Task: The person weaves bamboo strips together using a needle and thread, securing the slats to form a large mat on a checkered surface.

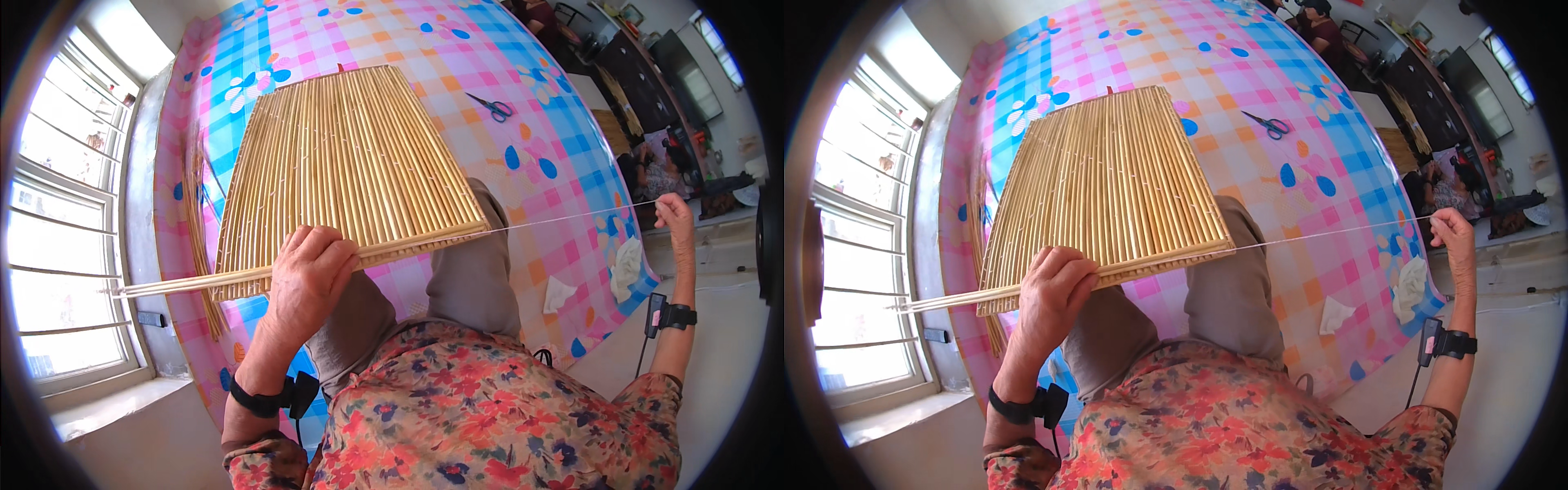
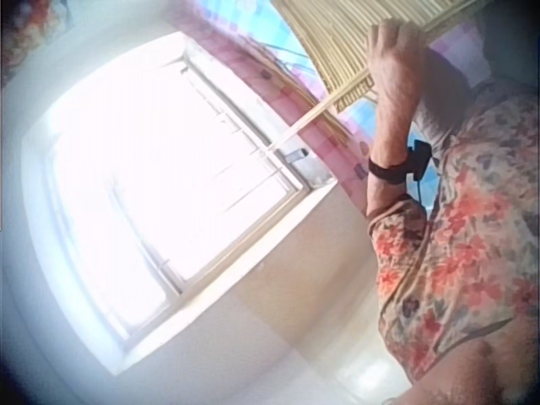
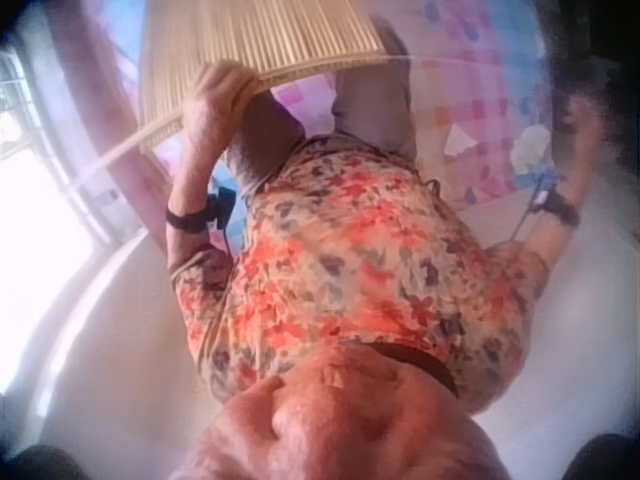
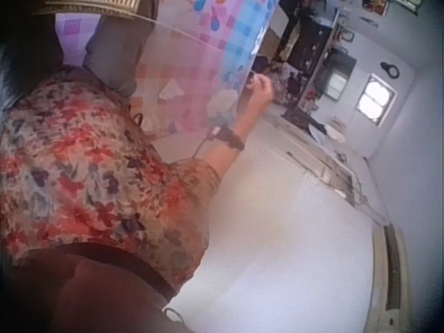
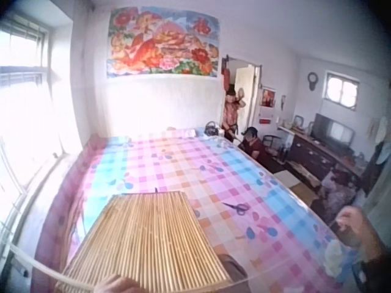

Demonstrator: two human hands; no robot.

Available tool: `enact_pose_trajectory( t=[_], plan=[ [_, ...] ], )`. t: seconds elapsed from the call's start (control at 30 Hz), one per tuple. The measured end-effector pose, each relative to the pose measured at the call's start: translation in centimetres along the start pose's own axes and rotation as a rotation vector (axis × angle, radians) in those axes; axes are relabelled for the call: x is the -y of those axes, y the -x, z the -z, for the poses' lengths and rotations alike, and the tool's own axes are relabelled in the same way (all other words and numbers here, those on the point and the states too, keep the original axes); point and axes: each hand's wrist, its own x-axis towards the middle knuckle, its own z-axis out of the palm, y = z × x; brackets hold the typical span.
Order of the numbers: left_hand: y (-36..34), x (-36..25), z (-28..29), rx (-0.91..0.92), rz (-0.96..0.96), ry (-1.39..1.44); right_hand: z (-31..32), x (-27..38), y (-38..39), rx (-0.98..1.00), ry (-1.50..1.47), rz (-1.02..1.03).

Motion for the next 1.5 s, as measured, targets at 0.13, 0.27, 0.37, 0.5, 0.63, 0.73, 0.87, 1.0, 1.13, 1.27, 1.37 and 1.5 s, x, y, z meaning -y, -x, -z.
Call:
enact_pose_trajectory(
  t=[0.13, 0.27, 0.37, 0.5, 0.63, 0.73, 0.87, 1.0, 1.13, 1.27, 1.37, 1.5],
  plan=[
    [-0.2, 0.0, 0.0, -0.023, 0.014, 0.030, 2.8, 0.1, 0.8, 0.017, 0.157, 0.112],
    [-0.1, 0.3, -0.1, -0.019, 0.034, 0.073, 3.9, 2.0, 1.8, -0.008, 0.044, 0.028],
    [-0.2, 0.1, -0.1, -0.020, 0.035, 0.068, 5.5, 2.9, 2.9, -0.083, -0.115, 0.038],
    [-0.3, 0.1, 0.0, -0.033, 0.012, 0.038, 5.2, 4.8, 2.8, -0.152, -0.253, 0.113],
    [-0.2, 0.4, -0.3, -0.037, -0.001, 0.051, 5.0, 7.1, 1.9, -0.335, -0.418, 0.234],
    [-0.1, 0.4, -0.4, -0.065, -0.021, 0.041, 6.4, 9.1, 1.5, -0.306, -0.384, 0.244],
    [-0.3, 0.1, -0.4, -0.050, -0.008, 0.045, 4.2, 13.4, 1.9, -0.348, -0.349, 0.290],
    [-0.7, -0.2, 0.4, 0.011, -0.007, 0.042, 4.5, 15.4, 1.7, -0.372, -0.474, 0.342],
    [-1.4, 0.1, -0.1, 0.011, -0.053, 0.009, 4.2, 16.6, 1.4, -0.195, -0.936, 0.494],
    [-1.1, 0.5, -0.5, 0.025, -0.082, 0.055, -6.9, 22.3, 3.7, 0.355, -1.092, 0.510],
    [-0.7, 0.8, -0.5, 0.010, -0.050, 0.069, -16.9, 25.5, 7.8, 0.390, -0.506, 0.302],
    [-0.8, 0.4, -0.5, -0.029, -0.030, 0.119, -25.1, 24.5, 10.5, 0.634, -0.279, 0.303]
  ],
)
